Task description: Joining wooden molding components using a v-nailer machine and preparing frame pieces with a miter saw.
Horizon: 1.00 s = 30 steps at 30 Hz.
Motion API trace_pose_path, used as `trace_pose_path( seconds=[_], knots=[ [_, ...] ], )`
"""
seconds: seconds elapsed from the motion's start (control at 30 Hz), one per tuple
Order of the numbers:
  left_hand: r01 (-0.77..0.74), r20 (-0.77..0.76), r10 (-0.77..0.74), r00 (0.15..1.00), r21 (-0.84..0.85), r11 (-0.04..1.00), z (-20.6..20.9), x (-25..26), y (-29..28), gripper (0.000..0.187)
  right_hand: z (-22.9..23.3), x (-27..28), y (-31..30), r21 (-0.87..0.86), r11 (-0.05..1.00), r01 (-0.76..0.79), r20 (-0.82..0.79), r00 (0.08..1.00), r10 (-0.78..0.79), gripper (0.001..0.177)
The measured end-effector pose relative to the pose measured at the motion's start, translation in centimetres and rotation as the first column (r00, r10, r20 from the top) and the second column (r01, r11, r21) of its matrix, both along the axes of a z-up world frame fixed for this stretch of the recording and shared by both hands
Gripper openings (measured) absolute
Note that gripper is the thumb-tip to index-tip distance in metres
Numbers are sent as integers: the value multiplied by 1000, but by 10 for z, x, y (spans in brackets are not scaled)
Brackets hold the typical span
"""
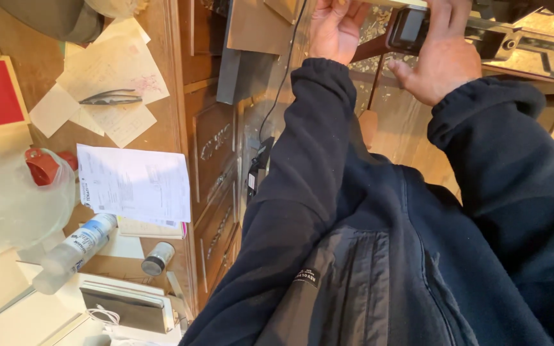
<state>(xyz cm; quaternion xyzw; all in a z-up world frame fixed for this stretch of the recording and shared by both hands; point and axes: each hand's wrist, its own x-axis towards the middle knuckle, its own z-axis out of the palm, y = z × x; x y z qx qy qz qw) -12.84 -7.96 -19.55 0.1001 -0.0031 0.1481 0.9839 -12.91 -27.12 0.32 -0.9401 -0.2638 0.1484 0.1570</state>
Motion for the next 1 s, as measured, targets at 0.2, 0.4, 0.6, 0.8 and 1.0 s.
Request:
trace_pose_path(
  seconds=[0.2,0.4,0.6,0.8,1.0],
  knots=[
    [82,-54,-83,995,-10,997,12,-8,13,15,13,-2,10,15,995,99,-99,990,-97,94],
    [528,-301,-436,848,431,731,93,11,115,25,7,-4,14,37,988,149,-186,973,-140,95],
    [528,-607,-566,558,786,-322,180,73,121,24,34,-6,34,72,944,321,-311,907,-285,86],
    [563,-830,-448,333,556,-611,216,97,93,35,36,-11,42,125,907,402,-303,886,-351,78],
    [580,-849,-429,309,526,-622,228,99,83,35,42,-9,39,87,899,430,-298,872,-388,73]
  ],
)
